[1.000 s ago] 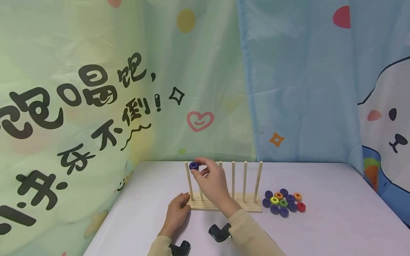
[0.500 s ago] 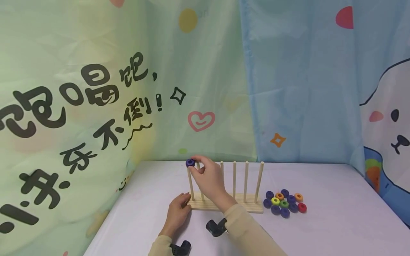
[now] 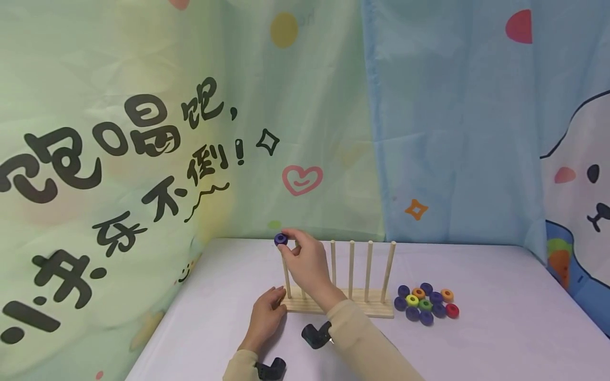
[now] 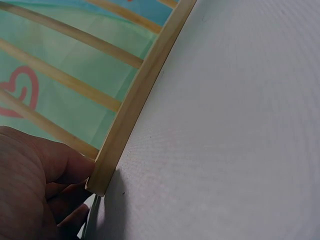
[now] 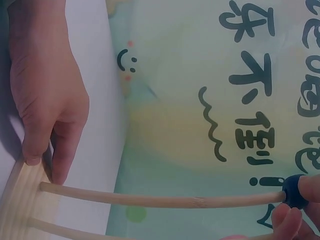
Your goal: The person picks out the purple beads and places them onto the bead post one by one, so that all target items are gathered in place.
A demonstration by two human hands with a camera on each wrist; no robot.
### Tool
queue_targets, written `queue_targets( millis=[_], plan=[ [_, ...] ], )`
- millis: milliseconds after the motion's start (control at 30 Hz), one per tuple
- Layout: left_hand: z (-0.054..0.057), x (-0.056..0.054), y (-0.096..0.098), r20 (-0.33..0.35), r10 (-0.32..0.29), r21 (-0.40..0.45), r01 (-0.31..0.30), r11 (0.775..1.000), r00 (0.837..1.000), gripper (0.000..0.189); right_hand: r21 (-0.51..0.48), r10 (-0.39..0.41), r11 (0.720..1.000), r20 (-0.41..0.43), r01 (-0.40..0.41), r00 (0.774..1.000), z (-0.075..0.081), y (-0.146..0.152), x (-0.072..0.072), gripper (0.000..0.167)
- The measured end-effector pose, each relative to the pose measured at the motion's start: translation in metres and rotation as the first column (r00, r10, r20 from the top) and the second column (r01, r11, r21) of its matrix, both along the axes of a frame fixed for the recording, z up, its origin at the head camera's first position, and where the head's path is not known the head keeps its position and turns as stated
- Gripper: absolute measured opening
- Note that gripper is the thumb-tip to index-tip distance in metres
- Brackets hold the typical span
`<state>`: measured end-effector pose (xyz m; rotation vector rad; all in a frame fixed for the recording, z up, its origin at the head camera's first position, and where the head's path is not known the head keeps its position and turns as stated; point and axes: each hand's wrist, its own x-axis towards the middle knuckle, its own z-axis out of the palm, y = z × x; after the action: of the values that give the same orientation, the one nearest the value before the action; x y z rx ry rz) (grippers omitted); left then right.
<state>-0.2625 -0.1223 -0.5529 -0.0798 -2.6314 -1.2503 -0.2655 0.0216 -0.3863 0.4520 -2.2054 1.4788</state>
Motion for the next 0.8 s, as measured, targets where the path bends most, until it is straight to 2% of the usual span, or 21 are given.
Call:
queue_targets(
  millis=[433,800],
  plan=[
    [0.0029,0.0012,0.0005,0.003,-0.005,0.009,0.005,1.0,1.0,0.042,0.113,-0.033,0.993,0.01,0.032,0.999,-0.0014,-0.0013,-0.0063,0.03],
    [0.0019,0.0018,0.0002,-0.01,-0.002,0.004,0.002,1.0,1.0,0.041,0.135,-0.06,0.989,0.034,0.055,0.998,-0.0051,-0.0023,-0.0074,0.029]
  ],
)
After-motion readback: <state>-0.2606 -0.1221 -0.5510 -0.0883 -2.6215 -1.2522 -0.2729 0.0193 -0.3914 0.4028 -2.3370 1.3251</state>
